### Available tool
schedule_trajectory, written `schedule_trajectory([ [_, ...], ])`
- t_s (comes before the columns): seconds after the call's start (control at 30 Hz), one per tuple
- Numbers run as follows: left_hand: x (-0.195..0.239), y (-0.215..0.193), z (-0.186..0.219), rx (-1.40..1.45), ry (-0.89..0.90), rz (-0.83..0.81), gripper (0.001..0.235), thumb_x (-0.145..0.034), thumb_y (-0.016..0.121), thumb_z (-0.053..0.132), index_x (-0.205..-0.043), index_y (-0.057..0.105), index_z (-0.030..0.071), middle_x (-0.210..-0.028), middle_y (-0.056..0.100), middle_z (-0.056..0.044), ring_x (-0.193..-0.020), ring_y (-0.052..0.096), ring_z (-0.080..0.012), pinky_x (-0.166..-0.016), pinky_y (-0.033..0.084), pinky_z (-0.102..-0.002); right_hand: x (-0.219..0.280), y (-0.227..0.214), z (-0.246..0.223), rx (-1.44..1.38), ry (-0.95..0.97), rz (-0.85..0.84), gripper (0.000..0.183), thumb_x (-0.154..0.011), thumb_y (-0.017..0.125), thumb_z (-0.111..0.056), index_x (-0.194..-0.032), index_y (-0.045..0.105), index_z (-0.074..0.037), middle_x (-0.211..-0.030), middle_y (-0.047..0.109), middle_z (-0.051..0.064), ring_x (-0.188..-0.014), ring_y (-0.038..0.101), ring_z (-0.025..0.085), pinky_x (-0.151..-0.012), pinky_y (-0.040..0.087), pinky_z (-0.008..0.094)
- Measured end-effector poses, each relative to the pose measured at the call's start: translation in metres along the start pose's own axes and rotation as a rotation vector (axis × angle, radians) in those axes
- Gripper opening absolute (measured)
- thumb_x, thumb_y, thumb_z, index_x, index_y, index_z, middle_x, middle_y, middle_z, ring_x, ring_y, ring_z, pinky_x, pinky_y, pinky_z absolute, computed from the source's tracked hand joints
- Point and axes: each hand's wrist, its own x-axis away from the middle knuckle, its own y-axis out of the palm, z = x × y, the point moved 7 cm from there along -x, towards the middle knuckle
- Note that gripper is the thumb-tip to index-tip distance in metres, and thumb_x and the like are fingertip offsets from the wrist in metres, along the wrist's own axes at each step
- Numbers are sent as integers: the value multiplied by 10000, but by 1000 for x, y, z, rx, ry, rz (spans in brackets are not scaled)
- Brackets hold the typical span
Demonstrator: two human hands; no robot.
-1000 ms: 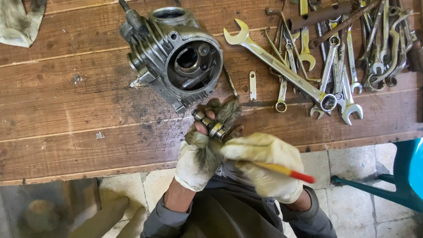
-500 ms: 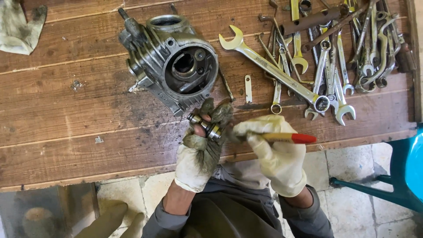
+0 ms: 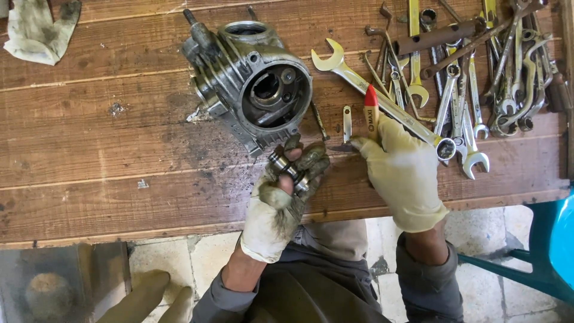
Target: Cleaning a camshaft and other small engine components using a brush and cleaning fluid on a workbench.
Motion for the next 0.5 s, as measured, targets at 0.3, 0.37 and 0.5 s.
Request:
schedule_trajectory([
  [0.3,4,14,6,-314,-60,-45,642,-944,761,156,-1477,454,-29,-1519,482,-314,-1382,524,-455,-1194,420,-552,-44,-3,-9,148,178,-239,417,-981,786,-333,-1351,739,-147,-630,704,0,-417,555,129,-406,450,301],
  [0.37,2,23,7,-388,-14,-58,596,-995,693,185,-1473,428,-53,-1463,532,-317,-1334,566,-456,-1159,474,-555,-52,5,-1,227,415,-547,279,-1040,609,-404,-1243,676,-225,-761,712,23,-638,700,260,-626,541,402],
  [0.5,7,3,18,-967,78,72,444,-1000,600,199,-1406,556,23,-1404,654,-124,-1316,618,-232,-1171,452,-344,-66,8,11,413,314,-574,694,-965,552,-620,-1527,517,-215,-1141,742,93,-910,737,335,-700,556,444],
])
